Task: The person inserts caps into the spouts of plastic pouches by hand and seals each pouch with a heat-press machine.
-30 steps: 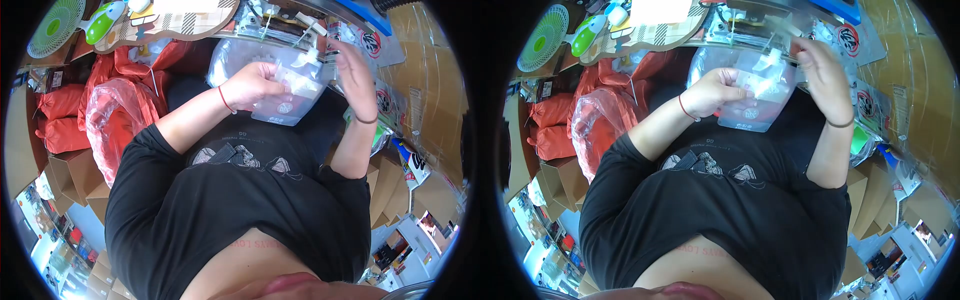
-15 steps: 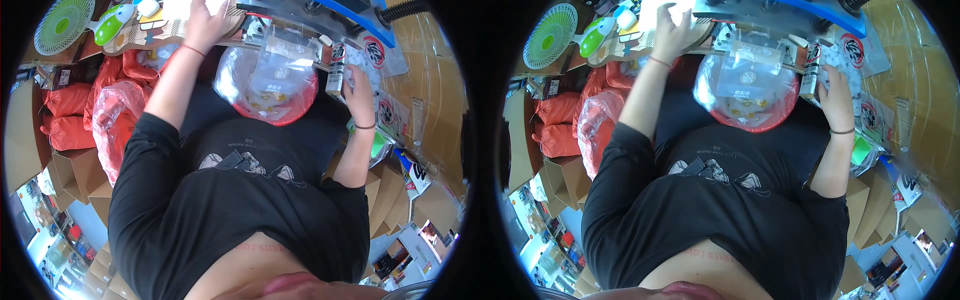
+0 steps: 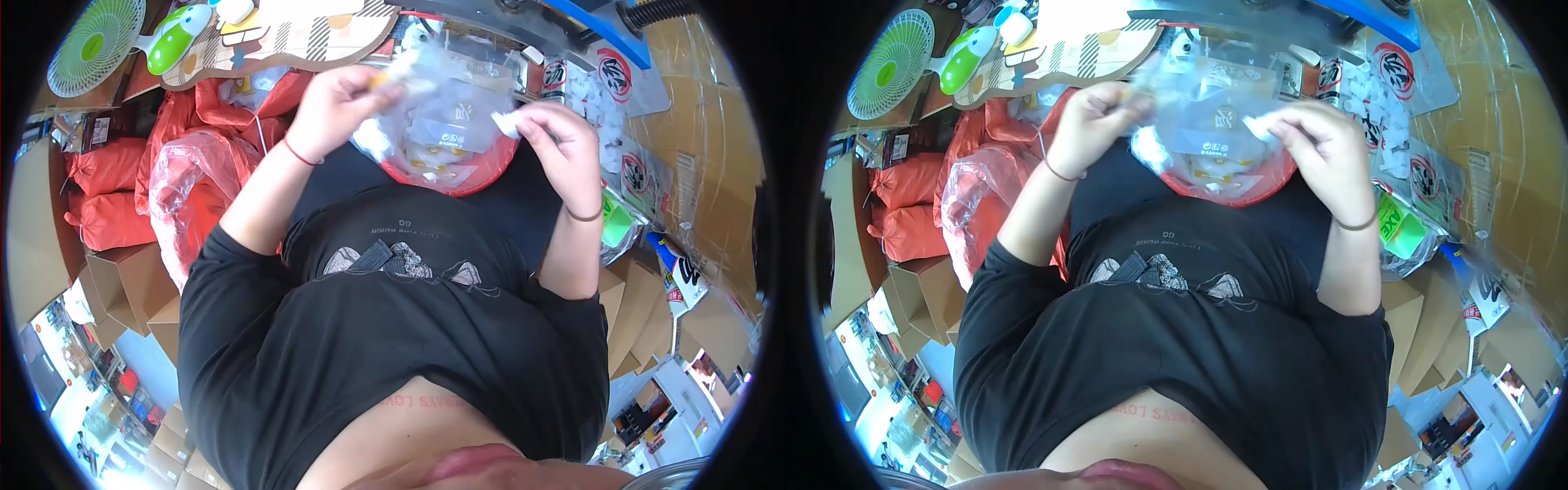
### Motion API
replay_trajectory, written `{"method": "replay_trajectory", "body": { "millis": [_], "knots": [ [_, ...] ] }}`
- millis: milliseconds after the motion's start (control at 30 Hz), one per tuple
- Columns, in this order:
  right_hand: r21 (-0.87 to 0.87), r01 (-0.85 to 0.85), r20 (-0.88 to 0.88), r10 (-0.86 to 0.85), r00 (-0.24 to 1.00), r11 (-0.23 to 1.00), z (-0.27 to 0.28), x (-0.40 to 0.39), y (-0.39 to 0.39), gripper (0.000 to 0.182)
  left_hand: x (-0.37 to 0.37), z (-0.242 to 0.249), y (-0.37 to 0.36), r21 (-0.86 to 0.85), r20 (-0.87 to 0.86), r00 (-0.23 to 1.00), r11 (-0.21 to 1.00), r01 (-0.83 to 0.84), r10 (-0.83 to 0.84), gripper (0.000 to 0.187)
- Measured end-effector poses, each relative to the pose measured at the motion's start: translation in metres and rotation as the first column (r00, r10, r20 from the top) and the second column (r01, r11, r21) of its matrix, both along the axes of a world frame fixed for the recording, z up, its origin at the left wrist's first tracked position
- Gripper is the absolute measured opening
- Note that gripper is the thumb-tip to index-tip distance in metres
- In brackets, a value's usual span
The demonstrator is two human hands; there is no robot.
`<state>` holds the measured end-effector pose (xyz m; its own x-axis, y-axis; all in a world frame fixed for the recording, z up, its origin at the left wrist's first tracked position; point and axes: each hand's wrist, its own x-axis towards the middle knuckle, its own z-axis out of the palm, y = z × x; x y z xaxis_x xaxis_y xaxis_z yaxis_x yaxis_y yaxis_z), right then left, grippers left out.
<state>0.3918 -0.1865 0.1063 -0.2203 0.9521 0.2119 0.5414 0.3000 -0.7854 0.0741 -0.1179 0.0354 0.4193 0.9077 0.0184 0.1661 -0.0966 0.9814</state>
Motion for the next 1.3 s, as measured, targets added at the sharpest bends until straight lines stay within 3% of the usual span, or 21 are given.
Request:
{"method": "replay_trajectory", "body": {
  "millis": [133,200,233,267,367,433,500,533,633,700,833,900,933,967,1000,1033,1100,1133,1200,1233,1300],
  "knots": [
    [-0.069,0.240,-0.414,-0.247,0.876,0.968,0.016,-0.037,0.016,0.012,0.036,0.008,-0.016,0.013,-0.037,0.993,0.994,0.113,-0.112,0.025],
    [0.053,0.205,-0.323,-0.178,0.930,0.977,0.013,-0.038,0.026,0.013,0.050,0.010,-0.024,-0.141,0.173,0.971,0.971,0.192,-0.167,0.024],
    [0.093,0.185,-0.187,-0.165,0.968,0.978,0.013,-0.033,0.028,0.014,0.053,0.010,-0.026,-0.227,0.133,0.973,0.950,0.216,-0.190,0.025],
    [0.129,0.154,-0.044,-0.149,0.988,0.980,0.015,-0.027,0.030,0.015,0.056,0.012,-0.032,-0.299,0.246,0.947,0.913,0.277,-0.206,0.025],
    [0.005,0.029,0.001,-0.029,1.000,1.000,0.012,-0.003,0.027,0.019,0.067,0.007,-0.041,-0.389,0.396,0.880,0.820,0.419,-0.262,0.025],
    [-0.110,0.051,-0.100,-0.062,0.993,0.993,0.015,-0.002,0.018,0.023,0.075,0.007,-0.048,-0.543,0.543,0.811,0.646,0.537,-0.218,0.023],
    [-0.025,0.266,0.177,-0.257,0.950,0.964,0.014,0.022,0.018,0.027,0.079,0.001,-0.043,-0.532,0.533,0.818,0.666,0.523,-0.217,0.023],
    [0.038,0.286,0.443,-0.273,0.854,0.957,0.002,0.049,0.021,0.031,0.080,-0.004,-0.037,-0.520,0.522,0.826,0.687,0.507,-0.214,0.023],
    [0.054,0.197,0.626,-0.187,0.757,0.979,-0.032,0.079,0.017,0.037,0.080,-0.011,-0.006,-0.569,0.488,0.868,0.722,0.395,-0.090,0.024],
    [0.078,0.161,0.573,-0.176,0.800,0.984,-0.053,0.085,0.018,0.042,0.082,-0.008,0.018,-0.603,0.450,0.893,0.727,0.329,-0.031,0.021],
    [0.069,0.286,0.565,-0.273,0.779,0.956,-0.055,0.079,0.014,0.041,0.080,-0.007,0.034,-0.615,0.417,0.907,0.720,0.321,-0.048,0.032],
    [0.097,0.321,0.561,-0.318,0.765,0.942,-0.054,0.077,0.014,0.038,0.066,-0.010,0.047,-0.294,0.052,0.991,0.950,-0.104,0.124,0.046],
    [0.116,0.323,0.560,-0.330,0.760,0.939,-0.055,0.078,0.014,0.032,0.046,-0.036,0.088,0.125,-0.139,0.959,0.965,-0.232,0.248,0.052],
    [0.131,0.325,0.560,-0.340,0.755,0.937,-0.056,0.077,0.012,0.028,0.019,-0.061,0.124,0.533,-0.255,0.869,0.812,-0.239,0.423,0.059],
    [0.124,0.329,0.560,-0.339,0.756,0.936,-0.055,0.076,0.009,0.028,-0.006,-0.027,0.125,0.934,-0.356,0.624,0.241,0.264,0.695,0.054],
    [0.183,0.346,0.573,-0.386,0.723,0.920,-0.052,0.075,0.008,0.024,0.000,0.011,0.114,0.713,-0.415,0.700,0.686,-0.146,0.581,0.062],
    [0.251,0.354,0.582,-0.433,0.688,0.901,-0.044,0.076,0.008,0.022,-0.037,-0.049,0.125,0.786,-0.618,0.408,0.509,0.352,0.673,0.060],
    [0.311,0.345,0.526,-0.463,0.713,0.885,-0.039,0.078,0.004,0.023,-0.039,-0.043,0.107,0.752,-0.646,0.512,0.588,0.298,0.566,0.065],
    [0.367,0.347,0.465,-0.493,0.735,0.863,-0.030,0.078,-0.005,0.024,-0.038,-0.027,0.065,0.711,-0.679,0.605,0.578,0.400,0.416,0.062],
    [0.354,0.370,0.417,-0.500,0.759,0.859,-0.025,0.075,-0.009,0.024,-0.039,-0.025,0.053,0.696,-0.712,0.546,0.551,0.461,0.442,0.052],
    [0.257,0.451,0.323,-0.516,0.793,0.855,-0.019,0.061,-0.014,0.023,-0.041,-0.037,0.043,0.608,-0.544,0.775,0.787,0.102,0.320,0.038]
  ]
}}
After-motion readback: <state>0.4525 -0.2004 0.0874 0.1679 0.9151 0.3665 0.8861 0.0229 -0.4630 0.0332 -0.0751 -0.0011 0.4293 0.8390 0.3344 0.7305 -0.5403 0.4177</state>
